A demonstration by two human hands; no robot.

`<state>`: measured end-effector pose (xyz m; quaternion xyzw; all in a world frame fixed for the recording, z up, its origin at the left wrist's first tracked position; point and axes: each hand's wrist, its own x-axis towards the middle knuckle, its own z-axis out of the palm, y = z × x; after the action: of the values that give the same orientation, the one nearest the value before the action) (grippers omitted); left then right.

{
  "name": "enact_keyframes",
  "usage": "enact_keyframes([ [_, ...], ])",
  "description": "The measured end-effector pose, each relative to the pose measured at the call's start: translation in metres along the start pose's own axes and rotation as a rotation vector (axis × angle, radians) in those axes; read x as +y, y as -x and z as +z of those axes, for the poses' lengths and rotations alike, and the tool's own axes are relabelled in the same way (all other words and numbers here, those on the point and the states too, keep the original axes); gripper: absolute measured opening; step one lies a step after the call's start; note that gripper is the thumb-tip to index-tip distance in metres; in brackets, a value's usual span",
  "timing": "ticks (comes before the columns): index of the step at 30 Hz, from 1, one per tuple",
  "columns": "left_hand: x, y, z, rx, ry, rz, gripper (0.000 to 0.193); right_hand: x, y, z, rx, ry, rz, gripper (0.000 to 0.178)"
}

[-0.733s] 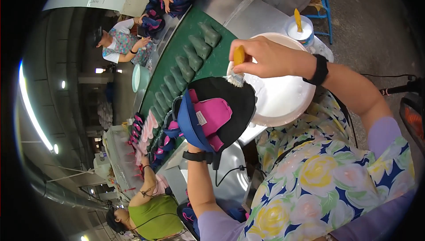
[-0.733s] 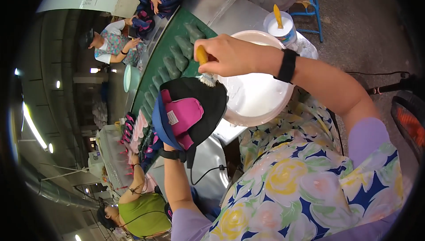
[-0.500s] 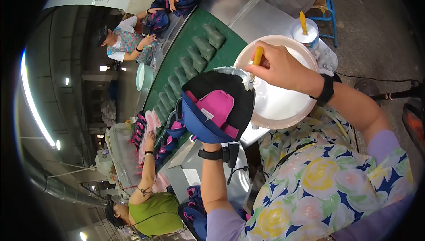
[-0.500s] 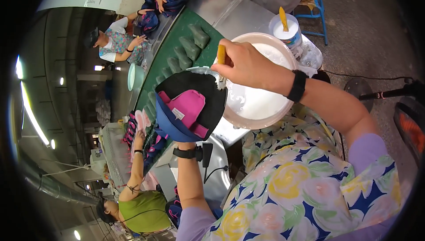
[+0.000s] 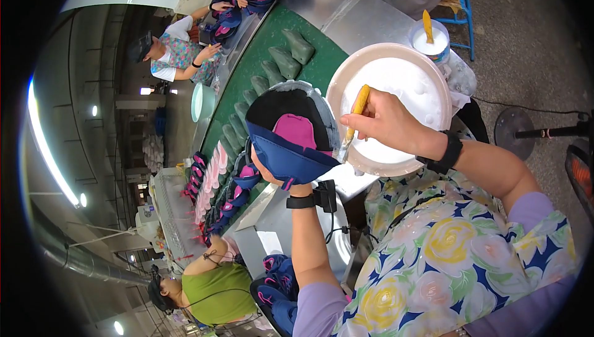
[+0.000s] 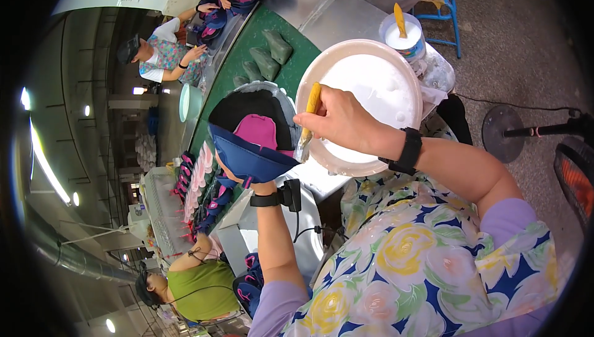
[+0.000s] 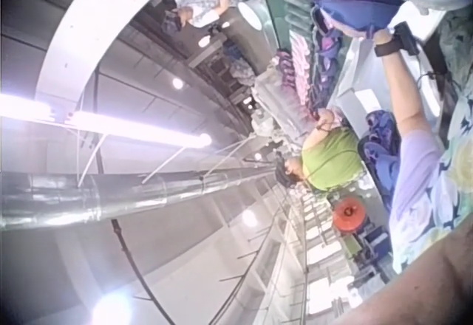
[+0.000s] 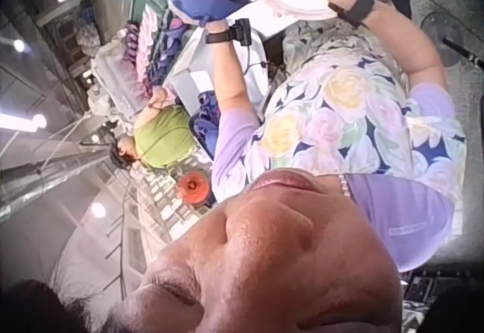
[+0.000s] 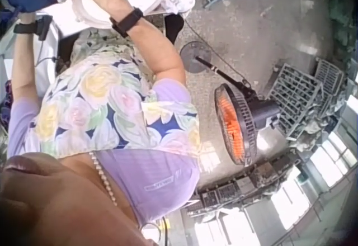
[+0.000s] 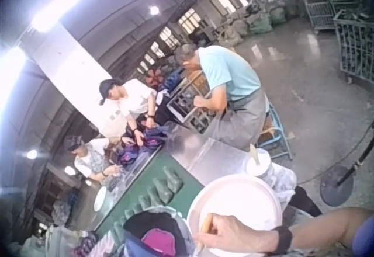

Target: Apply adhesive to shoe uppers and soles using a brush at a manufacturing station.

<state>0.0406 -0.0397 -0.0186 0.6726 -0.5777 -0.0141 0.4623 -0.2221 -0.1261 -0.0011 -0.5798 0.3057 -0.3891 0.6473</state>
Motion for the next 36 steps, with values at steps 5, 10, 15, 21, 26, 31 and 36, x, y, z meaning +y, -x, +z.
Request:
enact_keyframes([
  [5, -0.017, -0.009, -0.042, 0.000, 0.270, -0.174, 0.045, -0.018, 0.004, -0.016, -0.010, 0.076, -0.346, 0.025],
  [10, 0.017, -0.002, -0.041, -0.230, 0.833, -0.801, 0.031, -0.018, -0.003, -0.033, -0.057, 0.209, -0.559, 0.020],
  [15, 0.035, 0.043, 0.000, -0.370, 0.947, -1.100, 0.028, -0.020, -0.001, -0.010, -0.189, 0.082, -0.910, 0.022],
  [21, 0.048, 0.070, 0.014, -0.539, 1.085, -1.457, 0.024, -0.016, -0.014, 0.010, -0.254, 0.232, -1.098, 0.020],
  [26, 0.064, 0.063, 0.009, -0.461, 1.042, -1.476, 0.020, -0.006, -0.014, -0.001, -0.352, 0.455, -0.983, 0.016],
  [31, 0.076, 0.062, 0.006, -0.323, 1.004, -1.369, 0.026, 0.002, -0.008, -0.004, -0.401, 0.547, -0.886, 0.013],
  [36, 0.061, 0.056, -0.005, -0.436, 1.144, -1.494, 0.031, -0.009, -0.009, -0.012, -0.296, 0.554, -0.892, 0.016],
])
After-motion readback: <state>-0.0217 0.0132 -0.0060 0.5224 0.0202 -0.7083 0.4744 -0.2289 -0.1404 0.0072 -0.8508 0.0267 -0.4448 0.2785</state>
